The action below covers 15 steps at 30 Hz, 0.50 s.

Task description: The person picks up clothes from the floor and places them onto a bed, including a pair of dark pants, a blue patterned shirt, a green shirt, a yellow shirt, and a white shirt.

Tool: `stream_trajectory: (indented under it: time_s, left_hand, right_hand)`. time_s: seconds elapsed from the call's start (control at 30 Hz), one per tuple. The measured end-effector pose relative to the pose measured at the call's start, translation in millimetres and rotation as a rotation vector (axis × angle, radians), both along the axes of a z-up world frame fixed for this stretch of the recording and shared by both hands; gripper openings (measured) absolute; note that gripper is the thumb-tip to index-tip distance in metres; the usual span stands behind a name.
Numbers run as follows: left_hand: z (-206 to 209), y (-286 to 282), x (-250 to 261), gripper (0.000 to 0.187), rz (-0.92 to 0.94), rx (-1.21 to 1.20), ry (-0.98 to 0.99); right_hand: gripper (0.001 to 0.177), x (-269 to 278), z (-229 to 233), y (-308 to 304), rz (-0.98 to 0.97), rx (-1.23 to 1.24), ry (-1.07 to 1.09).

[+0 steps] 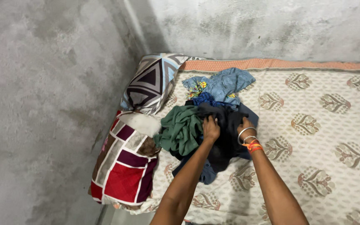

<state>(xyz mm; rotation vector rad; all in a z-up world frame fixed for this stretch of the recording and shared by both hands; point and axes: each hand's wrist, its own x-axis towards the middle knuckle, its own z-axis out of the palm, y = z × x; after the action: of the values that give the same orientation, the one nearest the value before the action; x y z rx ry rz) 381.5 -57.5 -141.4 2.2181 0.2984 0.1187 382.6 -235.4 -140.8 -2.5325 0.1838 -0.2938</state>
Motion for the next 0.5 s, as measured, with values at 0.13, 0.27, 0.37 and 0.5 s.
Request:
stream_trajectory:
  time_s: [0.13,0.27,0.37,0.5]
  left_hand:
    - [15.5,-3.5,-9.4,0.037,0.010,0.025,-0.066]
    - [57.5,7.1,-30.6,0.033,0.079,0.138,0.035]
    - [64.0,10.9,-46.2,0.031,0.144,0.229,0.026]
    - [44.9,14.7,-56.0,0.033,0.111,0.212,0.089]
  right_hand:
    - [0.048,3.1,-12.3,-2.4,0.012,0.092,0.039]
    - [0.041,4.8,-13.9,-15.0,-0.071,0.047,0.029]
    - [0.042,-5.7,-17.6,-26.5,-0.104,0.114,0.120]
    - [0.046,-31.2,-30.4,-30.2,0.035,0.112,0.210]
